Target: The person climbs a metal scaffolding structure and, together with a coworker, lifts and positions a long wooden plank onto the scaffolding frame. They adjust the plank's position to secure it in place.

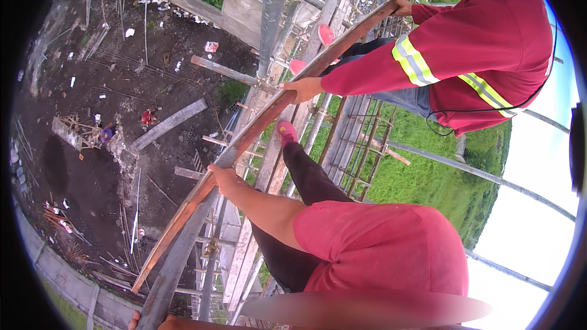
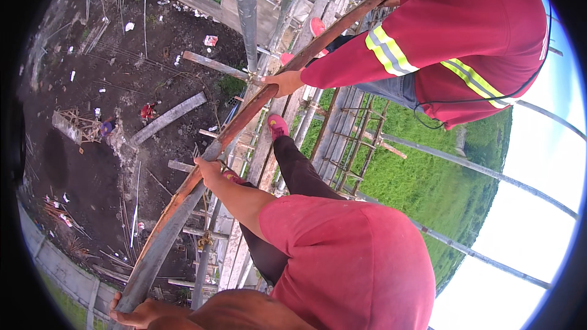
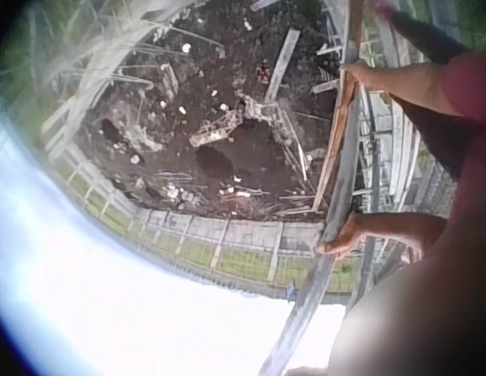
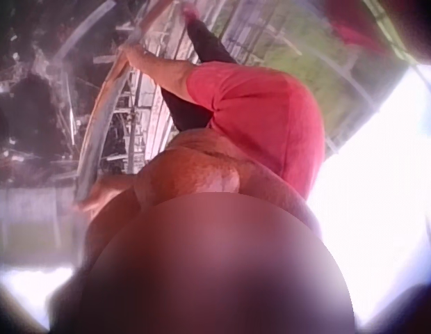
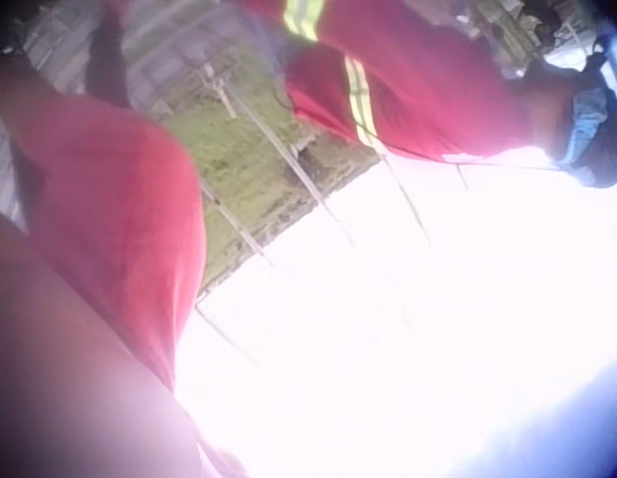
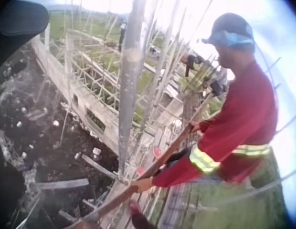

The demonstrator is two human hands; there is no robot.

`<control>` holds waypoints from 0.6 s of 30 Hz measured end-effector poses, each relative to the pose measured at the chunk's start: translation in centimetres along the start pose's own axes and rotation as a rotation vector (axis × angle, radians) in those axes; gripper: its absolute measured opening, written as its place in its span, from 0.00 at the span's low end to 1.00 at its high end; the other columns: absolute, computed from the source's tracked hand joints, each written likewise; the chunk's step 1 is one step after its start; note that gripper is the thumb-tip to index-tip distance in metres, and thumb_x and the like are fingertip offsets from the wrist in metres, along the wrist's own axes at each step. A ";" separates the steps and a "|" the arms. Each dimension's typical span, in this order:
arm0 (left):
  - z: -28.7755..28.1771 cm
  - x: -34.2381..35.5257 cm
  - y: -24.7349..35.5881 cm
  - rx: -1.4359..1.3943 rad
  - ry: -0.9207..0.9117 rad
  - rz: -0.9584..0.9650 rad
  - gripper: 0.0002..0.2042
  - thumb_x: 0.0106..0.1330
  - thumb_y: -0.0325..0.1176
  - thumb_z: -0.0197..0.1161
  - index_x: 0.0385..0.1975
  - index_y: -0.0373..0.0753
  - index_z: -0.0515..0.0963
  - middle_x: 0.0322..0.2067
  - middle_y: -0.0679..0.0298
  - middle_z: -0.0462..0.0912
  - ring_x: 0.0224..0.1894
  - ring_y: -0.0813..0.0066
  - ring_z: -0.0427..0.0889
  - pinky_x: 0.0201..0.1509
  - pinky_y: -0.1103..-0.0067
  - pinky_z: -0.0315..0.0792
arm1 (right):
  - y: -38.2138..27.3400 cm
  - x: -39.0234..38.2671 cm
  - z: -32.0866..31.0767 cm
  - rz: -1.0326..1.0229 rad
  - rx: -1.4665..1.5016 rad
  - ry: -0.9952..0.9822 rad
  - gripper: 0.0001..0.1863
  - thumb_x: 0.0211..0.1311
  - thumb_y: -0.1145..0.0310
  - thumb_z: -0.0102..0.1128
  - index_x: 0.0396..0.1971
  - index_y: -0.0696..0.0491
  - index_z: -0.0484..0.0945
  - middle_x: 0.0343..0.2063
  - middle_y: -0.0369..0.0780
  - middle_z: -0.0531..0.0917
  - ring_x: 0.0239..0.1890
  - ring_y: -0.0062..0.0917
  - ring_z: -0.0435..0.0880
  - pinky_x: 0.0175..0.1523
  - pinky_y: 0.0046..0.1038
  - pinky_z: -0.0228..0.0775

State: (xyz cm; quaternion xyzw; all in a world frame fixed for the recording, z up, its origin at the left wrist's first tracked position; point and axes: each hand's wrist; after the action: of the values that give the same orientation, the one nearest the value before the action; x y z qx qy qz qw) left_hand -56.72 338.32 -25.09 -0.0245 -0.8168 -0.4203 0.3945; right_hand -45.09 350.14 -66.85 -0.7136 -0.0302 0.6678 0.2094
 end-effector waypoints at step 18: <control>-1.5 0.2 -4.8 -0.174 -0.058 -0.265 0.33 0.70 0.46 0.61 0.68 0.33 0.61 0.65 0.49 0.66 0.66 0.48 0.66 0.68 0.60 0.64 | -19.1 2.7 -6.6 -0.183 -0.081 0.006 0.20 0.46 0.69 0.73 0.40 0.60 0.81 0.36 0.41 0.84 0.34 0.31 0.85 0.37 0.37 0.79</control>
State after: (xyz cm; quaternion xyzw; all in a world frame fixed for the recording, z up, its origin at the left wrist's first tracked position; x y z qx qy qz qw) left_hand -57.72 334.13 -27.64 0.0375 -0.7844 -0.5368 0.3084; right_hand -33.89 366.69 -62.73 -0.7178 -0.1215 0.6420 0.2404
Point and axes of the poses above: each hand's wrist, its own x-axis towards the middle knuckle, its own z-axis out of the palm, y = z × x
